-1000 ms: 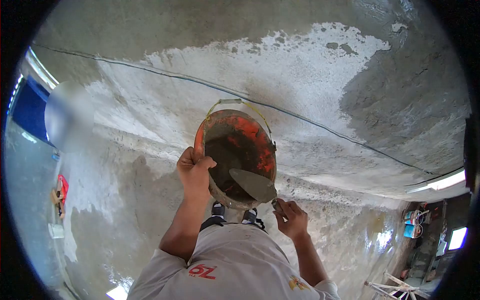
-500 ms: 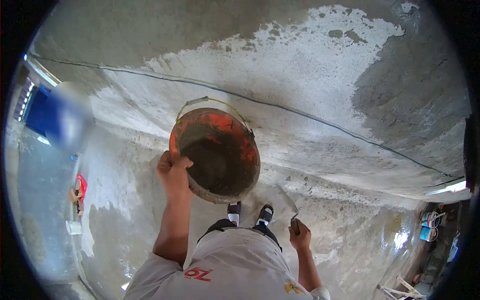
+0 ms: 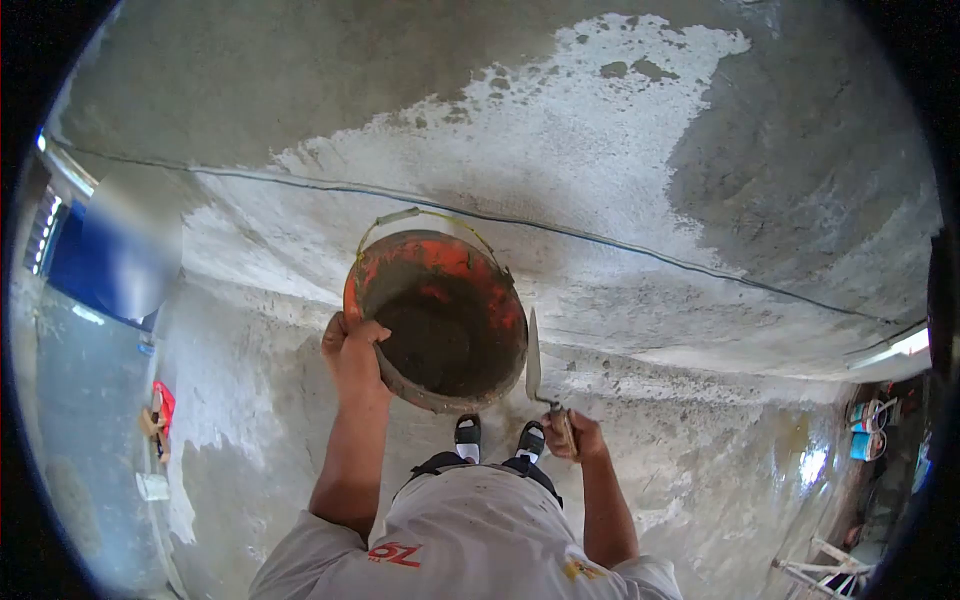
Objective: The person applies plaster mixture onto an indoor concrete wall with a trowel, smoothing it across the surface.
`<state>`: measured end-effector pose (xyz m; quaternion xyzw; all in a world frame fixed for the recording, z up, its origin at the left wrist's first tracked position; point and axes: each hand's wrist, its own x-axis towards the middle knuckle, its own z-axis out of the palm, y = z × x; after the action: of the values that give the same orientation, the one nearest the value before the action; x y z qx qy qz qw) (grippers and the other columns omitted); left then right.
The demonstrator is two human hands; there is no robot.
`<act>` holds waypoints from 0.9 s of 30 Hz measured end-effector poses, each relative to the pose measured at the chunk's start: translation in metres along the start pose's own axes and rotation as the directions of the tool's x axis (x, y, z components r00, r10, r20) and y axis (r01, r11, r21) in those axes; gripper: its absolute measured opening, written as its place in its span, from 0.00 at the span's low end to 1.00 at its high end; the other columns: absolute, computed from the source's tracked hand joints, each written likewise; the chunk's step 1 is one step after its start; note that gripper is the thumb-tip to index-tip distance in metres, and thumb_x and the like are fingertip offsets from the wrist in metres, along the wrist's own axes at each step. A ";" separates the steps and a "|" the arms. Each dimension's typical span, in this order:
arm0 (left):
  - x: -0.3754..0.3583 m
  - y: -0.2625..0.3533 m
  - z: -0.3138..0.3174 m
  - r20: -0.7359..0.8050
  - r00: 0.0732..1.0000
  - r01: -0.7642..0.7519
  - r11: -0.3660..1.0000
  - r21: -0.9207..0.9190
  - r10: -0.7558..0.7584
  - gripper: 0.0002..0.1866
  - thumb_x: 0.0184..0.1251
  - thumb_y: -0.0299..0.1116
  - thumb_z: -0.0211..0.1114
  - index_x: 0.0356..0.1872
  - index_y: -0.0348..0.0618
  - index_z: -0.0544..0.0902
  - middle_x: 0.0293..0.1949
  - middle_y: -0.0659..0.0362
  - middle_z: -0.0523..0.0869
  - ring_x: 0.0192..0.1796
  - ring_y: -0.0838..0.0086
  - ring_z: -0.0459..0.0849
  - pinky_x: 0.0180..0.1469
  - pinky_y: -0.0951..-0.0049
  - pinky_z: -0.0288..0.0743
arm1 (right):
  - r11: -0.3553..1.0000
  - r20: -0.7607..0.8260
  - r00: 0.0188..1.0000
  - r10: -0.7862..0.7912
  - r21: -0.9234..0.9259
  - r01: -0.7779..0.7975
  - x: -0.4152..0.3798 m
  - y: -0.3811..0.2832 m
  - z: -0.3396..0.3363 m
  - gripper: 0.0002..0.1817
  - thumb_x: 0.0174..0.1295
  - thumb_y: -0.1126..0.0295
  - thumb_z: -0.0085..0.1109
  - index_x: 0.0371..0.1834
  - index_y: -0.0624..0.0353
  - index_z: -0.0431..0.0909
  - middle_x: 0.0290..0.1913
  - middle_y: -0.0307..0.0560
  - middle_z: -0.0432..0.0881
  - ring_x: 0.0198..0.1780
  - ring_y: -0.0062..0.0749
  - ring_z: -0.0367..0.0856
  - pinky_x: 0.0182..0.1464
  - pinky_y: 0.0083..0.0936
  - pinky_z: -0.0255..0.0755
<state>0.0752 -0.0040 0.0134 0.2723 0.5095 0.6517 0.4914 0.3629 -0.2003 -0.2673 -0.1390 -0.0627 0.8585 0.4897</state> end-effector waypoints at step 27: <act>0.010 0.006 -0.023 0.137 0.982 -0.161 0.956 0.244 0.130 0.15 0.45 0.18 0.62 0.17 0.44 0.62 0.21 0.71 0.63 0.26 0.86 0.60 0.27 0.75 0.53 | -0.986 0.260 0.965 0.036 0.164 -0.008 0.027 -0.189 0.276 0.26 0.59 0.70 0.67 0.63 0.44 0.79 0.46 0.35 0.81 0.46 0.29 0.82 0.47 0.31 0.77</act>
<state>0.0497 -0.0044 0.0095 0.4083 0.5368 0.5981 0.4329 0.4224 -0.0727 0.0371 0.4579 0.8647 0.1961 0.0644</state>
